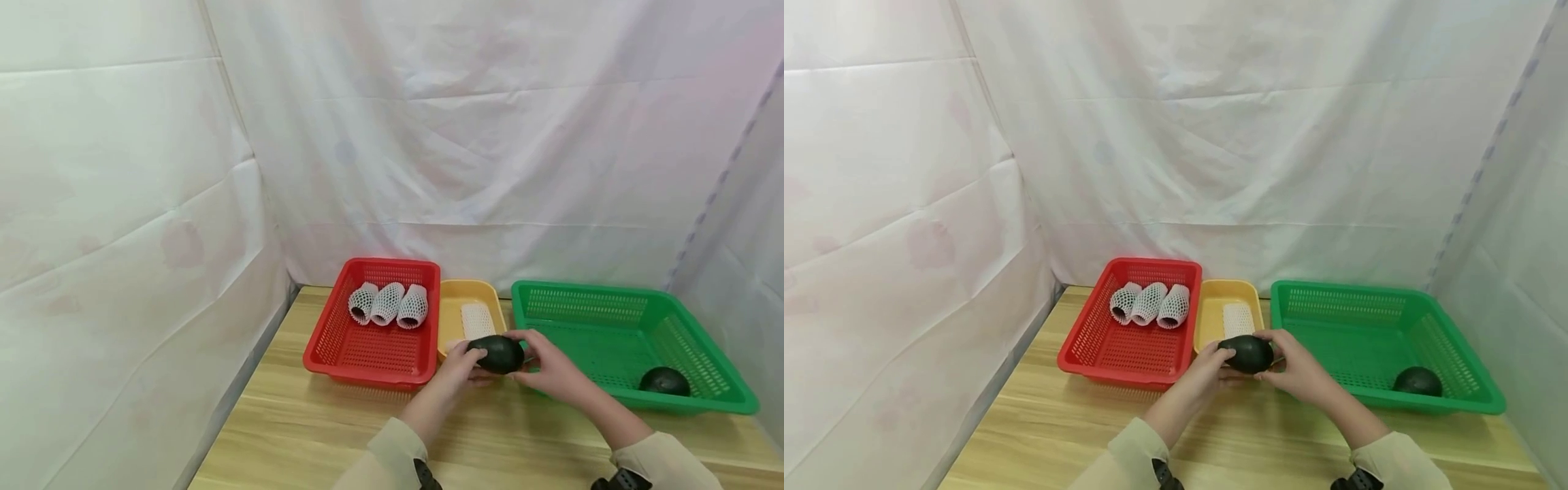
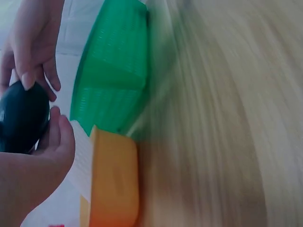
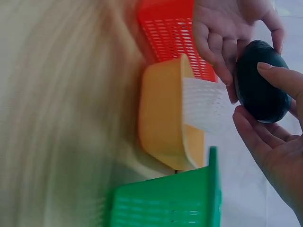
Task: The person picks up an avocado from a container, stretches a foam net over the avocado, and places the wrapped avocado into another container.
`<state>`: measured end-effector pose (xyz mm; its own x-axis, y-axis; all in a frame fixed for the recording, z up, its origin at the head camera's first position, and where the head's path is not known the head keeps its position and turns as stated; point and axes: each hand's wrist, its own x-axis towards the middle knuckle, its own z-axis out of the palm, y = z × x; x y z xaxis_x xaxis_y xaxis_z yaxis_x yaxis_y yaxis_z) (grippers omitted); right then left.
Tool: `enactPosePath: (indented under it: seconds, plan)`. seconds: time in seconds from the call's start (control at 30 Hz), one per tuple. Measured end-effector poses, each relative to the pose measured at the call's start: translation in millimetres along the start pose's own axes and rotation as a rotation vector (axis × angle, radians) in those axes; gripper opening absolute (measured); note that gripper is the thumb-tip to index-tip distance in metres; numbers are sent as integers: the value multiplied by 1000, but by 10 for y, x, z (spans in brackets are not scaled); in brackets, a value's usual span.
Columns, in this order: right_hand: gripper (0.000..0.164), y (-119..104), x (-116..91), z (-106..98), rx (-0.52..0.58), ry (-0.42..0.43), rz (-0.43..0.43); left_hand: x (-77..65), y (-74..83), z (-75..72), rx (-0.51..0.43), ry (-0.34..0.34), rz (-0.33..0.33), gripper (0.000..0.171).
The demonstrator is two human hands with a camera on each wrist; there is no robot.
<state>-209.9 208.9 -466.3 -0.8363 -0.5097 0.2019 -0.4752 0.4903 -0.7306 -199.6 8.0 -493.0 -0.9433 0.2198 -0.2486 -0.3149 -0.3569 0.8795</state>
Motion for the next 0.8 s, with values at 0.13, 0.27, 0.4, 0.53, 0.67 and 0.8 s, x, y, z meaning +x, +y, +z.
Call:
enactPosePath:
  seconds: [0.13,0.27,0.4,0.53,0.67,0.8]
  plan:
    - [68,44,-84,79,-7,-41,-23,-10,-121,-115,77,-53,-31,40]
    - [68,76,-132,200,-47,-48,-29,-8,-276,-229,64,-104,-44,41]
    - [67,97,-156,377,-101,23,-30,-8,-401,-333,14,-144,-40,44]
    - [66,147,-200,559,-110,90,0,-6,-500,-433,28,-171,-32,45]
    - [65,231,-262,691,-54,108,47,15,-576,-515,47,-166,-53,42]
    - [62,331,-282,770,53,120,120,59,-623,-566,88,-123,-53,40]
